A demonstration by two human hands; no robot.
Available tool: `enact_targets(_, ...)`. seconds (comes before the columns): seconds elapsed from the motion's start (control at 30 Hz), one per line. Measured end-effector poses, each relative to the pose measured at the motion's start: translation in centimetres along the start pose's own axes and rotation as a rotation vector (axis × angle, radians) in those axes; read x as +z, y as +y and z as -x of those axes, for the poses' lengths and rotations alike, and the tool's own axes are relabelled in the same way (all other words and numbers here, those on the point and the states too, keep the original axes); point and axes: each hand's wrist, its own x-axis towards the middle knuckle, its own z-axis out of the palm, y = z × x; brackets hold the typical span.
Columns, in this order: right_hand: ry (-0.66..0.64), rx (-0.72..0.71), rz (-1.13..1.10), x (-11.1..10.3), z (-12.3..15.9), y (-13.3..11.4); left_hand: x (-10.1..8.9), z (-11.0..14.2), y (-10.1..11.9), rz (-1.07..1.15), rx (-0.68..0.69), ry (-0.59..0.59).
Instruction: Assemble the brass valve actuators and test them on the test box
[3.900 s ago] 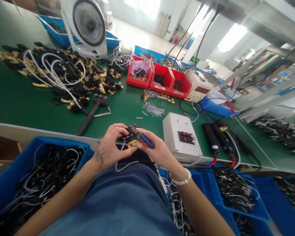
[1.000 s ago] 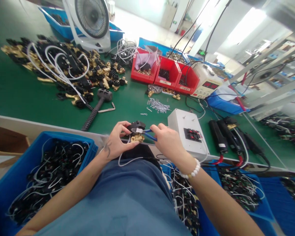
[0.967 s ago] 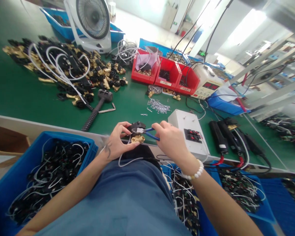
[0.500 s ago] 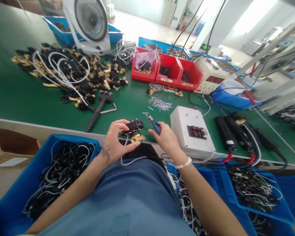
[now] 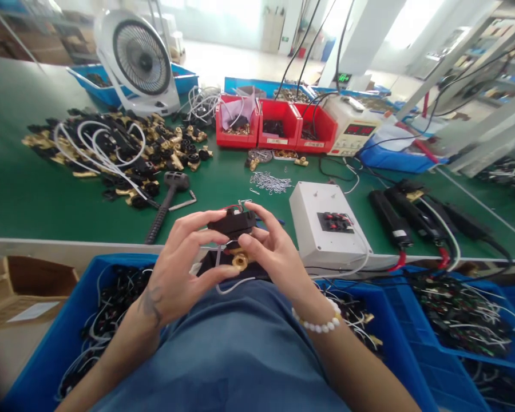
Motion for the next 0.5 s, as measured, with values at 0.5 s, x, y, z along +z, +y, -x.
enact_targets(0.5, 0.102, -0.104, -0.105, 1.7, 1.0, 0.0, 0.5, 0.2, 2.1, 0.107, -0.118, 0.187)
